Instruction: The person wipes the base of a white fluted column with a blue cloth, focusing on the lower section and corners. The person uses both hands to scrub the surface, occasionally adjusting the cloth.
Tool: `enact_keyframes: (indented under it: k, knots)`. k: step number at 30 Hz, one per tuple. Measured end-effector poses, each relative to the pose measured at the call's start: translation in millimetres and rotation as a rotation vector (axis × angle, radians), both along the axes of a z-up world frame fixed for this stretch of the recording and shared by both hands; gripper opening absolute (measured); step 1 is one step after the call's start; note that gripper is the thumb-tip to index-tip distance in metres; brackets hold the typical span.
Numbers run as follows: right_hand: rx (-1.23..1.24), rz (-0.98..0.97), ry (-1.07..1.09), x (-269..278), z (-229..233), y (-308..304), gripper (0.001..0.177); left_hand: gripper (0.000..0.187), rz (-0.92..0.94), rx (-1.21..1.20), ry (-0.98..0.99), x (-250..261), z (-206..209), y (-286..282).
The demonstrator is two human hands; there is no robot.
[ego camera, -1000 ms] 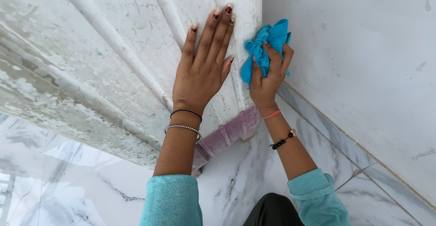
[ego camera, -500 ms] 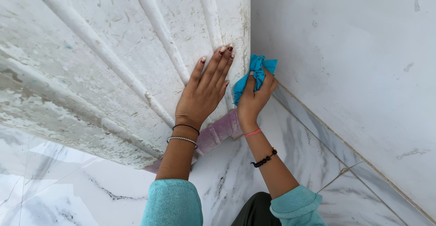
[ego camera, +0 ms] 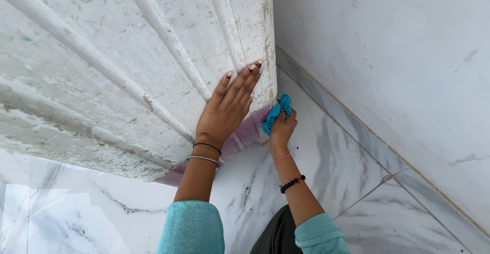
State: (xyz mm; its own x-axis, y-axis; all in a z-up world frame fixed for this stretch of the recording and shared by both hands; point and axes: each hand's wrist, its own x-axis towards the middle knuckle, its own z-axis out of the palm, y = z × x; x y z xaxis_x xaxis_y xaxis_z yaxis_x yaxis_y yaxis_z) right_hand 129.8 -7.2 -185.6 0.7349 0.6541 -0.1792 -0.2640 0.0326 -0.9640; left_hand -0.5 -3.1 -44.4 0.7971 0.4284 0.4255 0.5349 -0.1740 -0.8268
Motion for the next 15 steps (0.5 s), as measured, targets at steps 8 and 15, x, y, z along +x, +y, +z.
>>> enact_keyframes:
  k: [8, 15]
  knots:
    - [0.344, -0.14, -0.61, -18, 4, 0, 0.042, 0.068, 0.006, -0.11, 0.108, -4, -38, 5]
    - [0.078, -0.036, 0.084, -21, -57, 3, 0.041, 0.071, 0.07, -0.203, 0.188, -4, -53, -5]
